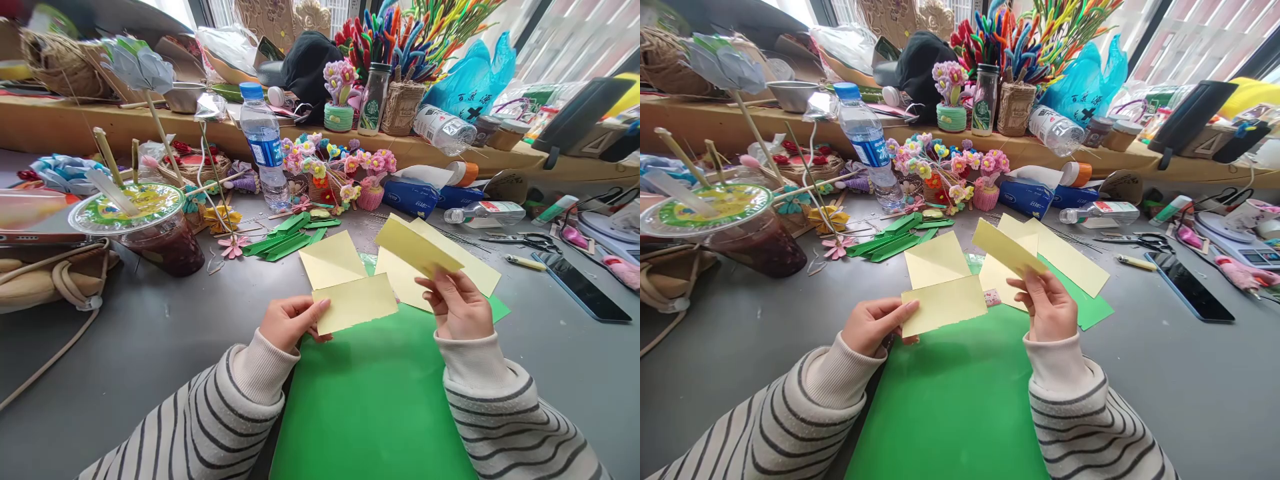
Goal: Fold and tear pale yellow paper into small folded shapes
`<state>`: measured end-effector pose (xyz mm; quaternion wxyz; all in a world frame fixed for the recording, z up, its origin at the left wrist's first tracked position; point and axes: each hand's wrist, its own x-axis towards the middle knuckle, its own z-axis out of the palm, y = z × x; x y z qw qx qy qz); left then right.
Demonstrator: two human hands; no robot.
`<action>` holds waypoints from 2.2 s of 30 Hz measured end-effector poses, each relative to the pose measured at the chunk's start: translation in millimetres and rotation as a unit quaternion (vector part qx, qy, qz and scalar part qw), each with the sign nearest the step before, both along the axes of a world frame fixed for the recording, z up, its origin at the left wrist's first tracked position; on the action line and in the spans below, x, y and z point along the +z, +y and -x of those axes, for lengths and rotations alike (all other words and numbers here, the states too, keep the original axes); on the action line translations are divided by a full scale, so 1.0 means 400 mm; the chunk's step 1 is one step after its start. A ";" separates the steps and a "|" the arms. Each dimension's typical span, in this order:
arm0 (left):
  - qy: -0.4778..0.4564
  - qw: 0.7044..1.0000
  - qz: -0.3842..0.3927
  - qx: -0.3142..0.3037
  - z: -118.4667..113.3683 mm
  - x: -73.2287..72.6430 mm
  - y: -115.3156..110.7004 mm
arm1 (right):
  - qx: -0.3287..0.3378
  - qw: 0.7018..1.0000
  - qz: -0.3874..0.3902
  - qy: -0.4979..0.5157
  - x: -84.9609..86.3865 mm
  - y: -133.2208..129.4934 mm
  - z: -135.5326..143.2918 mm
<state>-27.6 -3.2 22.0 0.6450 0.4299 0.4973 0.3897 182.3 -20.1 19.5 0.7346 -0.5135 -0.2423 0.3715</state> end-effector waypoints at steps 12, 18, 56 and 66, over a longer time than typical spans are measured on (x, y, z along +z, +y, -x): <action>0.186 0.950 -0.242 0.073 0.025 -0.010 0.022 | 0.141 0.983 -0.067 -0.095 -0.008 -0.012 -0.007; 0.163 0.942 -0.275 -0.107 0.006 0.045 0.035 | 0.288 0.947 -0.091 -0.105 0.001 -0.021 0.008; 0.090 0.987 -0.134 -0.004 -0.011 0.026 0.031 | 0.335 0.756 0.050 -0.560 -0.016 -0.022 0.024; 0.129 0.979 -0.156 0.006 0.010 -0.034 0.067 | 0.284 0.831 0.073 -0.472 -0.008 -0.018 0.019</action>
